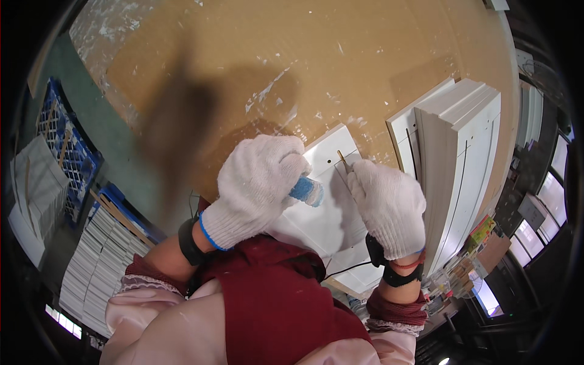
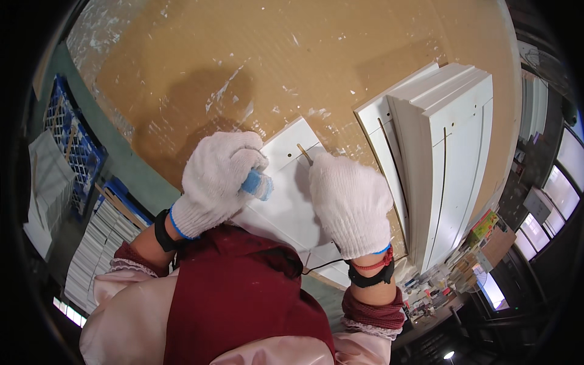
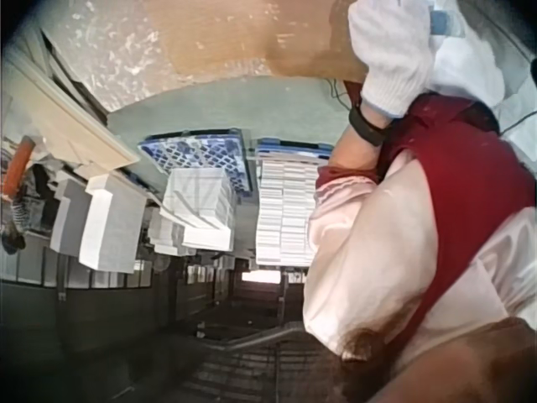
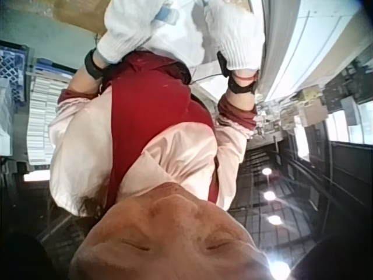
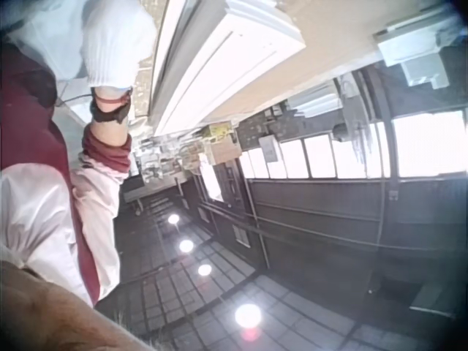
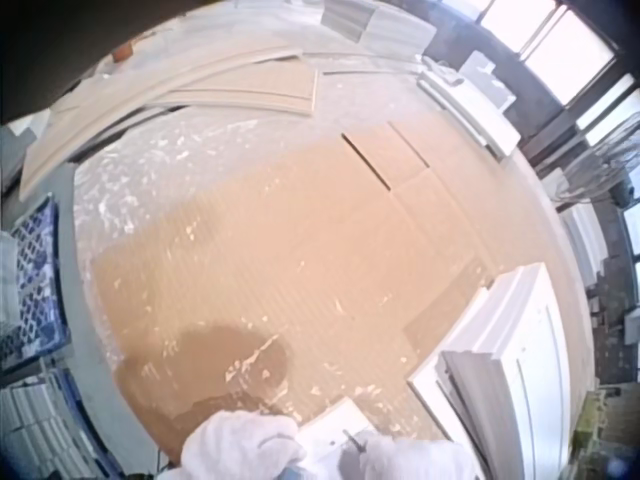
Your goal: The person sands the surface and edges of white wooden panels using a sanding block and a cloth. They repeatedly rub the panels on a workbench, switching between tools and wiping the surface.
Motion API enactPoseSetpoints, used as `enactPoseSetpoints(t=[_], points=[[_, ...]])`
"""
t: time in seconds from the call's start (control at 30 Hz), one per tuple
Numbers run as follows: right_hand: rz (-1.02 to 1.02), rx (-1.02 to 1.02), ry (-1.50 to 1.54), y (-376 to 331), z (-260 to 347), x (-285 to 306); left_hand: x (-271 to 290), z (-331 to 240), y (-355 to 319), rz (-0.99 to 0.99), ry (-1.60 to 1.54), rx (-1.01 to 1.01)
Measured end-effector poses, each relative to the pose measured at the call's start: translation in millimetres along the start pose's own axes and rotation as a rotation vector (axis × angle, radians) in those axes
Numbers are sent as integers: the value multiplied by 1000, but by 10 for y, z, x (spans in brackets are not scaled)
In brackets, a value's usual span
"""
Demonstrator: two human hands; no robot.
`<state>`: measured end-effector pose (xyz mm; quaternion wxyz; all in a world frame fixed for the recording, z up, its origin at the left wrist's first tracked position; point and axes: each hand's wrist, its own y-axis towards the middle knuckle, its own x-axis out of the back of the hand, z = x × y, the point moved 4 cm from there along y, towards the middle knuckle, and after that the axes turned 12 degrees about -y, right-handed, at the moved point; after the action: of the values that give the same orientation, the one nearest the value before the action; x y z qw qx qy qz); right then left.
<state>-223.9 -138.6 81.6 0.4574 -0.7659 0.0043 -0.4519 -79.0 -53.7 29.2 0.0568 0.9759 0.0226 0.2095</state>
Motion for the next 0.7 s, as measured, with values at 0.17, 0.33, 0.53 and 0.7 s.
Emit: enactPoseSetpoints(t=[0.17, 0.33, 0.53, 0.7], points=[[-336, 130, -69, -77, -53, -119, -25, 32, -11, 76, 15, 169], [40, 146, -53, -175, -111, -279, -27, 22, -24, 62, 31, 161], [14, 144, -8, -175, -115, -299, 9, -13, -23, 44, 26, 115], [-18, 103, 17, 21, 38, 97, -5, -22, -2, 82, 41, 145]])
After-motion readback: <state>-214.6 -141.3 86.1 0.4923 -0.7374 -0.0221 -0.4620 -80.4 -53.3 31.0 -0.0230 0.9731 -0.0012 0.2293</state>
